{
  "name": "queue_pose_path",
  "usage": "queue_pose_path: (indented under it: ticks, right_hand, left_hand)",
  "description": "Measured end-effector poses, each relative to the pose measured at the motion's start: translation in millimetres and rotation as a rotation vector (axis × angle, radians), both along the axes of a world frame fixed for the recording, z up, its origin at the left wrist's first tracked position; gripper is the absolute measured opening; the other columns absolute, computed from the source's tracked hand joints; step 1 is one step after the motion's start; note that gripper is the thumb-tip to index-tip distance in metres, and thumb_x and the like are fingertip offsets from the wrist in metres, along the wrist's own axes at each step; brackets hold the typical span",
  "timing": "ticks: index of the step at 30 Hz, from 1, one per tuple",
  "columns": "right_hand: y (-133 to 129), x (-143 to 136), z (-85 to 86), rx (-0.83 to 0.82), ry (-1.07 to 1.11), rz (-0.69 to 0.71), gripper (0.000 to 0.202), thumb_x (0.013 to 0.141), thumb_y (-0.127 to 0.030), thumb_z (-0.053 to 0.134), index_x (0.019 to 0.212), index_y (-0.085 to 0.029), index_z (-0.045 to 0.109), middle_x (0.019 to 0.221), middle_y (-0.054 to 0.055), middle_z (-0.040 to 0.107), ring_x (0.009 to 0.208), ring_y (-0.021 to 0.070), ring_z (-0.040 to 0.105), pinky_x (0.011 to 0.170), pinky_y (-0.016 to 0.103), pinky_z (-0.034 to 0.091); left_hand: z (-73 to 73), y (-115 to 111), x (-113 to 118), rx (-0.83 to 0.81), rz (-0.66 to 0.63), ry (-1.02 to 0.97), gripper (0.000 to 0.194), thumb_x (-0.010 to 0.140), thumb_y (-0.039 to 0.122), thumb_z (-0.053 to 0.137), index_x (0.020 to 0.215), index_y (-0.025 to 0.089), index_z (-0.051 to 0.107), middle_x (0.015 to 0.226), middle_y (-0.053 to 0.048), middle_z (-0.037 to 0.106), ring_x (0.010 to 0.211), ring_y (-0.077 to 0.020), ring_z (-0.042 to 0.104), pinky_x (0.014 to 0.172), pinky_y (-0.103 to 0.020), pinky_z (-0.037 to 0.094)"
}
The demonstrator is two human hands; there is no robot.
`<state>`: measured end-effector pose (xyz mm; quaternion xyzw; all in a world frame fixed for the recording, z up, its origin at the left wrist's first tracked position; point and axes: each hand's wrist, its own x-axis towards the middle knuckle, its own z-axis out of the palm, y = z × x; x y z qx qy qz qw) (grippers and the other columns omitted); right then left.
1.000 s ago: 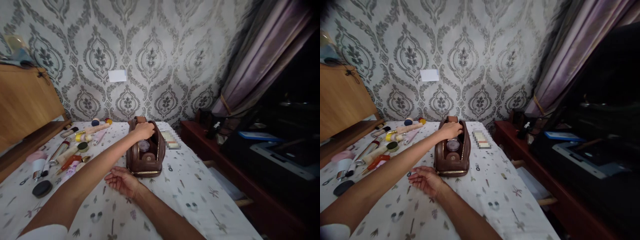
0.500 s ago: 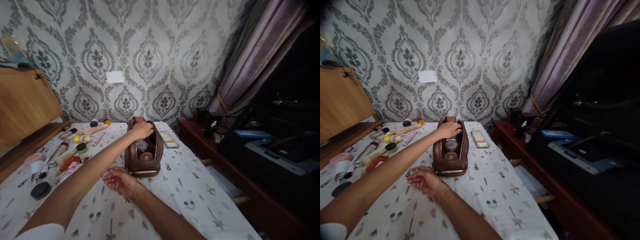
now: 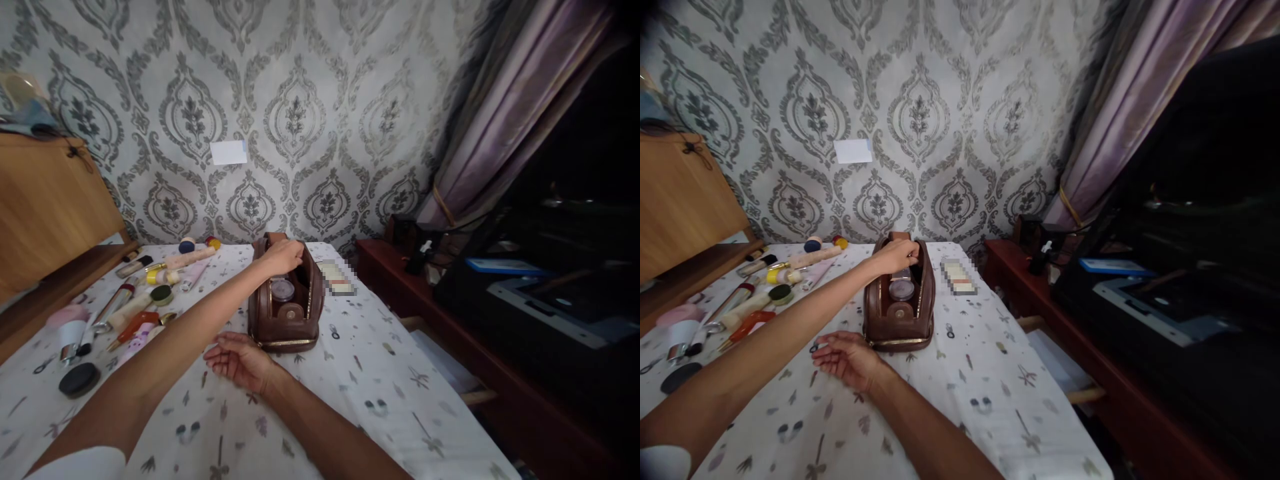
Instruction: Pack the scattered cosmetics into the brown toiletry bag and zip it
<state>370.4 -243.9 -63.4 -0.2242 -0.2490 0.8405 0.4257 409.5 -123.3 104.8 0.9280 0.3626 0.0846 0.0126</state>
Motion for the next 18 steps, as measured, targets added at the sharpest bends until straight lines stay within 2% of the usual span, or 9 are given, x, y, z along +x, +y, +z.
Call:
queue_pose_path:
  ticks: [4, 13, 16, 18]
  right_hand:
    - [-0.7, 0.0, 1.2, 0.002, -0.006, 0.0, 0.042, 0.056, -0.034, 0.09, 0.086, -0.012, 0.071, 0.074, 0.005, 0.075, 0.065, 0.0132, 0.068, 0.065, 0.023, 0.045]
    - [0.3, -0.1, 0.3, 0.01, -0.002, 0.004, 0.035, 0.065, -0.03, 0.085, 0.088, -0.01, 0.069, 0.075, 0.006, 0.074, 0.065, 0.013, 0.067, 0.069, 0.026, 0.045]
    - [-0.2, -0.3, 1.7, 0.01, -0.001, 0.0, 0.037, 0.061, -0.03, 0.087, 0.087, -0.011, 0.069, 0.075, 0.006, 0.075, 0.064, 0.0129, 0.067, 0.067, 0.025, 0.044]
    - [-0.7, -0.7, 2.8, 0.006, -0.004, -0.012, 0.038, 0.059, -0.031, 0.088, 0.086, -0.011, 0.07, 0.075, 0.007, 0.075, 0.064, 0.0132, 0.067, 0.067, 0.025, 0.044]
  left_hand:
    - [1.6, 0.5, -0.2, -0.006, 0.001, 0.013, 0.013, 0.089, 0.024, 0.057, 0.096, 0.02, 0.067, 0.1, -0.007, 0.072, 0.099, -0.0237, 0.066, 0.078, -0.029, 0.049]
    - [8.7, -10.4, -0.7, 0.0, 0.044, 0.04, 0.02, 0.093, 0.03, 0.053, 0.104, 0.019, 0.066, 0.111, -0.012, 0.071, 0.107, -0.0288, 0.065, 0.085, -0.034, 0.05]
    - [16.8, -17.9, -4.0, 0.015, 0.052, 0.025, 0.023, 0.094, 0.031, 0.053, 0.111, 0.019, 0.063, 0.115, -0.012, 0.069, 0.109, -0.0286, 0.064, 0.089, -0.036, 0.05]
    - [24.3, -32.4, -14.2, 0.05, 0.052, -0.034, 0.026, 0.096, 0.03, 0.05, 0.117, 0.019, 0.06, 0.121, -0.011, 0.066, 0.113, -0.0269, 0.061, 0.095, -0.036, 0.048]
